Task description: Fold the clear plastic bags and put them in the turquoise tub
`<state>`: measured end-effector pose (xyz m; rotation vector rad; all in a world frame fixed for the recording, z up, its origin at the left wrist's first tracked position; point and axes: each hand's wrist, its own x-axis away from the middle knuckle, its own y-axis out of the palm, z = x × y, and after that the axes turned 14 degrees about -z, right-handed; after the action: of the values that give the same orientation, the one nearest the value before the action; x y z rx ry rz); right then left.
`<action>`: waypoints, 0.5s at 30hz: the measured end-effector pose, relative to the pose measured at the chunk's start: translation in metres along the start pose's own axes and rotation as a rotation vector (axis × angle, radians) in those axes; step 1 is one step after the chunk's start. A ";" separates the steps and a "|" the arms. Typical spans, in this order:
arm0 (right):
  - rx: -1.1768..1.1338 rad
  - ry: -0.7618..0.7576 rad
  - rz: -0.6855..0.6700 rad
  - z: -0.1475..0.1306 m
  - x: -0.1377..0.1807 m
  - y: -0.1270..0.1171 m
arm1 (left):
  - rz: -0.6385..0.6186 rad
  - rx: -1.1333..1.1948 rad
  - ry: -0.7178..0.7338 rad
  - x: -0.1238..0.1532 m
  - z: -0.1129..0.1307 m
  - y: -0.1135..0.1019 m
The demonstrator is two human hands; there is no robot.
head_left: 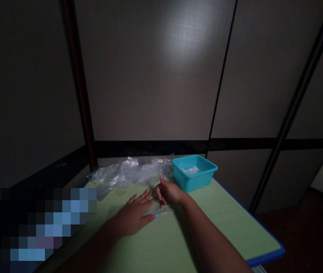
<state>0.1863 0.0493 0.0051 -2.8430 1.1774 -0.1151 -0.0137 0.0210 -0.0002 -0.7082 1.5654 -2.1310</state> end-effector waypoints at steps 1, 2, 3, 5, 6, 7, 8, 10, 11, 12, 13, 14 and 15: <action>-0.005 0.024 0.009 0.000 0.001 0.000 | -0.002 0.001 0.000 0.000 0.000 0.000; -0.009 0.043 0.028 0.000 0.003 -0.002 | -0.005 0.002 0.000 0.000 0.000 0.000; -0.006 0.061 0.051 -0.001 0.006 -0.003 | -0.008 0.002 0.002 0.000 0.000 0.000; 0.030 0.092 0.103 -0.004 0.011 -0.007 | -0.010 -0.001 0.005 0.002 0.001 -0.001; 0.063 0.105 0.127 -0.006 0.014 -0.009 | -0.011 -0.001 0.006 0.002 0.001 -0.001; 0.103 0.116 0.147 -0.007 0.016 -0.010 | -0.011 -0.001 0.006 0.003 0.001 -0.002; 0.140 0.127 0.161 -0.008 0.018 -0.011 | -0.012 0.000 0.005 0.003 0.001 -0.002; 0.195 0.146 0.174 -0.009 0.020 -0.013 | -0.012 0.004 0.003 0.003 0.001 -0.002; 0.212 0.148 0.177 -0.009 0.020 -0.013 | -0.011 0.005 0.002 0.003 0.001 -0.001; 0.220 0.142 0.183 -0.010 0.020 -0.012 | -0.010 0.006 0.002 0.003 0.000 -0.001; 0.219 0.124 0.189 -0.010 0.019 -0.012 | -0.009 0.005 0.003 0.003 0.000 -0.001; 0.202 0.092 0.195 -0.011 0.018 -0.010 | -0.009 0.004 0.003 0.003 0.000 0.000; 0.165 0.048 0.196 -0.011 0.016 -0.009 | -0.009 0.002 0.003 0.003 0.000 0.000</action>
<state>0.2028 0.0436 0.0176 -2.5820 1.3793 -0.2579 -0.0161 0.0195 0.0005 -0.7125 1.5638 -2.1410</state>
